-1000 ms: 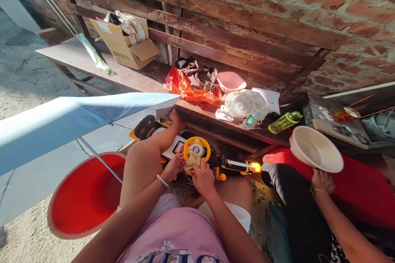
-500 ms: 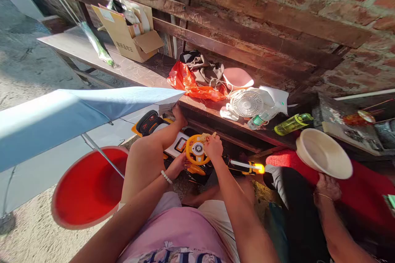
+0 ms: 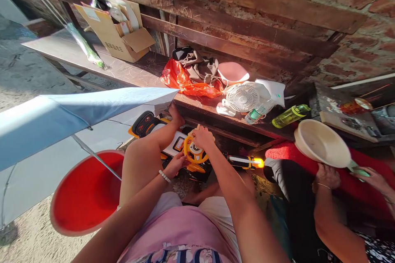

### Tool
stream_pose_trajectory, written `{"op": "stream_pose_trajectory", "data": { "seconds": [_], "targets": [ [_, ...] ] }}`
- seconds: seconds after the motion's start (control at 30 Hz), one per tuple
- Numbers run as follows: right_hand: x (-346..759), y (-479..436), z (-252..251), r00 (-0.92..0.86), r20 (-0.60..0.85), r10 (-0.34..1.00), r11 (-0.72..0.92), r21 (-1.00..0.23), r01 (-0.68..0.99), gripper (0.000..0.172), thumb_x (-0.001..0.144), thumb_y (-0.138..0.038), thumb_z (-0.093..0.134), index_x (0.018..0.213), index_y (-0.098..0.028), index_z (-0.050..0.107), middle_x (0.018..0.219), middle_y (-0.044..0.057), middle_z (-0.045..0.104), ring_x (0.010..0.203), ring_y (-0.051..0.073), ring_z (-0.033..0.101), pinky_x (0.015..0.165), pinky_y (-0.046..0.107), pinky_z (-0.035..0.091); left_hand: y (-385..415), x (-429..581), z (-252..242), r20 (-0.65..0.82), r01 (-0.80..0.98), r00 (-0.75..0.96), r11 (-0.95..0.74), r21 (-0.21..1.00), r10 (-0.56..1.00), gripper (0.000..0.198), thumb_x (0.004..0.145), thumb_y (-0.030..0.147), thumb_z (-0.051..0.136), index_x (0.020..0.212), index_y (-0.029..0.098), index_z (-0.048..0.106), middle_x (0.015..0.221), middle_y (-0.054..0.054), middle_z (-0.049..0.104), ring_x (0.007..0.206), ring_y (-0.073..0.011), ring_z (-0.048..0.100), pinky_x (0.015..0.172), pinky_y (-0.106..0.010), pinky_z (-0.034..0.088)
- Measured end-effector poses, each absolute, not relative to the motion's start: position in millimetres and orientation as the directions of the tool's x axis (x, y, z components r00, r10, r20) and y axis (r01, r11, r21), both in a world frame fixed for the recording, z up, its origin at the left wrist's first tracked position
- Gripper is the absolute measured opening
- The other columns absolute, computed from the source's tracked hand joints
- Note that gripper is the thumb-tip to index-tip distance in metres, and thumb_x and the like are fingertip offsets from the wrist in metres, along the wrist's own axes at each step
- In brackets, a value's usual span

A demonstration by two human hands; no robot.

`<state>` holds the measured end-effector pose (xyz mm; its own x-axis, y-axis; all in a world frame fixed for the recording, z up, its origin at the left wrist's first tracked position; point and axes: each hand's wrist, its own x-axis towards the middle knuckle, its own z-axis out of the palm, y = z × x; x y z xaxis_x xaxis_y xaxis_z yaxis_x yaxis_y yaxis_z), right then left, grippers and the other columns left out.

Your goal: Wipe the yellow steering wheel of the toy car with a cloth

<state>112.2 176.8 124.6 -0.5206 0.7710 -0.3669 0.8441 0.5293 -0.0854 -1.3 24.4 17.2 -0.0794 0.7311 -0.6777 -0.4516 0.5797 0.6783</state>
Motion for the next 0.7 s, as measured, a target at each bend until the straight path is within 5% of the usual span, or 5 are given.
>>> {"op": "stream_pose_trajectory", "data": {
  "seconds": [0.2,0.4,0.6,0.7],
  "targets": [
    [152,163,118,-0.162,-0.452,0.877,0.105,-0.149,0.983,0.052,0.106,-0.041,0.051,0.154,-0.023,0.061,0.144,0.017,0.068,0.123,0.028,0.07,0.101,0.036,0.051,25,0,18,-0.666,-0.483,-0.076,0.557,0.676,0.742,0.011,0.093,0.024,0.077,0.098,0.019,0.069,0.096,-0.005,0.081,0.072,-0.0149,0.071,0.078,-0.028,0.056],
    [169,114,91,-0.005,-0.398,0.917,-0.114,-0.276,0.954,0.06,0.107,-0.048,0.05,0.157,-0.016,0.055,0.133,0.019,0.075,0.123,0.03,0.072,0.102,0.037,0.053,26,-2,17,-0.658,-0.497,-0.062,0.549,0.672,0.75,0.015,0.089,0.026,0.081,0.096,0.02,0.07,0.097,-0.006,0.082,0.071,-0.0151,0.072,0.082,-0.03,0.059],
    [169,46,52,-0.014,-0.267,0.964,-0.136,-0.534,0.834,0.065,0.099,-0.044,0.058,0.157,-0.014,0.052,0.131,0.02,0.075,0.119,0.032,0.072,0.102,0.043,0.057,27,-2,13,-0.655,-0.516,-0.056,0.54,0.665,0.753,0.011,0.087,0.021,0.078,0.093,0.019,0.069,0.085,-0.003,0.079,0.068,-0.0149,0.071,0.082,-0.03,0.059],
    [157,13,38,-0.212,-0.215,0.953,0.013,-0.674,0.739,0.059,0.092,-0.034,0.063,0.148,-0.016,0.06,0.131,0.017,0.074,0.119,0.03,0.072,0.105,0.043,0.057,26,1,11,-0.634,-0.532,-0.066,0.511,0.675,0.77,0.012,0.085,0.023,0.079,0.094,0.019,0.07,0.082,-0.002,0.077,0.07,-0.0161,0.071,0.079,-0.029,0.058]
  ]
}}
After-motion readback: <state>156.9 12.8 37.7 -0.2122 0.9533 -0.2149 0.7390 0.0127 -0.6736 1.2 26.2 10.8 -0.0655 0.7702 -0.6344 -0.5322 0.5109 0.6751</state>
